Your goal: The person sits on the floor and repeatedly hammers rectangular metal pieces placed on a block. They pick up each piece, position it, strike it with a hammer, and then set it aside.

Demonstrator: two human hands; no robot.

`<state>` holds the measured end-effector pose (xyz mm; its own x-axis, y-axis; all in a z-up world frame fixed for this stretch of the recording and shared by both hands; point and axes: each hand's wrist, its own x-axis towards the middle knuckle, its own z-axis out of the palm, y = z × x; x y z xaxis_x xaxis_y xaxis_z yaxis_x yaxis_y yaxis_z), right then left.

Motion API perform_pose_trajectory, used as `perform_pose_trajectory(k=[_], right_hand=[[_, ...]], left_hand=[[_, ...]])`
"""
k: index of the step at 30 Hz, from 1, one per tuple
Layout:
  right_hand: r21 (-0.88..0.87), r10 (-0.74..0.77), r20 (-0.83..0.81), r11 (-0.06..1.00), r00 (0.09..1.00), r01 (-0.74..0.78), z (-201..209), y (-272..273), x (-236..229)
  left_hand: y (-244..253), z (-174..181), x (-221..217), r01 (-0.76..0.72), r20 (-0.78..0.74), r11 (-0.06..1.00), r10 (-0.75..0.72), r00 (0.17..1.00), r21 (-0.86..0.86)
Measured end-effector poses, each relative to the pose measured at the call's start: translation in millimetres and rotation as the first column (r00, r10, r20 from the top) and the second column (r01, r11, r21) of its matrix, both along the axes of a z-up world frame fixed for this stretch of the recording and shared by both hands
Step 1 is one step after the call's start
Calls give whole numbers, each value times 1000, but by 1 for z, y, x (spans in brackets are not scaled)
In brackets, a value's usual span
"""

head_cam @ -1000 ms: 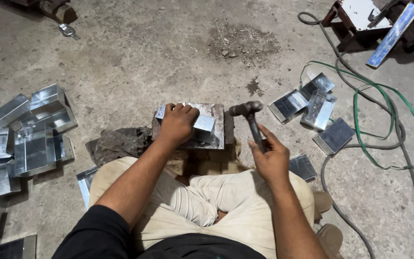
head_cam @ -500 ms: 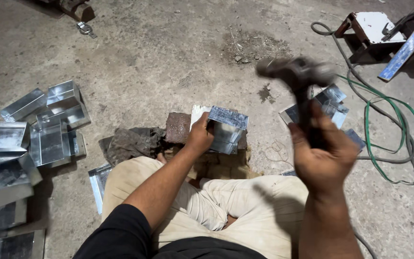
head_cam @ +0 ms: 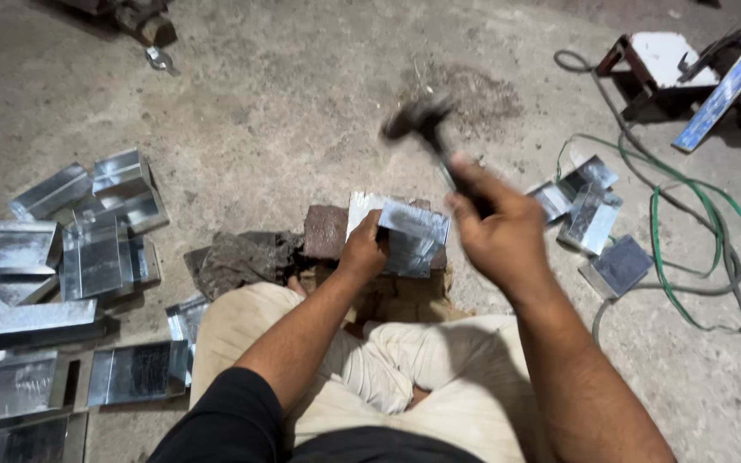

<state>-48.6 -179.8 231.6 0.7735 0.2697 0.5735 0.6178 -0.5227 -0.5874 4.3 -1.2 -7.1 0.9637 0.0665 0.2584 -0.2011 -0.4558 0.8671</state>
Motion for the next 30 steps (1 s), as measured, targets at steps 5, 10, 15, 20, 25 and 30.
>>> perform_pose_trajectory(k=[5, 10, 15, 20, 25, 30], right_hand=[[222, -120, 59, 970, 991, 104, -26, -9, 7], [-359, -137, -305, 933, 942, 20, -18, -8, 12], [17, -197, -219, 978, 956, 206, -15, -10, -2], [-193, -126, -314, 979, 941, 66, -23, -1, 2], [-90, -66, -125, 994, 990, 55, -24, -2, -2], [-240, -78, -336, 971, 938, -5, -36, -4, 1]], left_hand=[[2, -6, 0, -1, 73, 1000, 2, 997, -13], [-1, -3, -2, -41, -60, 999, 39, 997, -26], [-3, -6, -4, 14, 41, 1000, -14, 999, 0], [-1, -2, -3, 5, 65, 1000, -6, 998, 10], [-2, -4, 1, 5, 58, 998, -8, 998, 60], [-2, -7, -2, -9, -11, 1000, 9, 1000, -19]])
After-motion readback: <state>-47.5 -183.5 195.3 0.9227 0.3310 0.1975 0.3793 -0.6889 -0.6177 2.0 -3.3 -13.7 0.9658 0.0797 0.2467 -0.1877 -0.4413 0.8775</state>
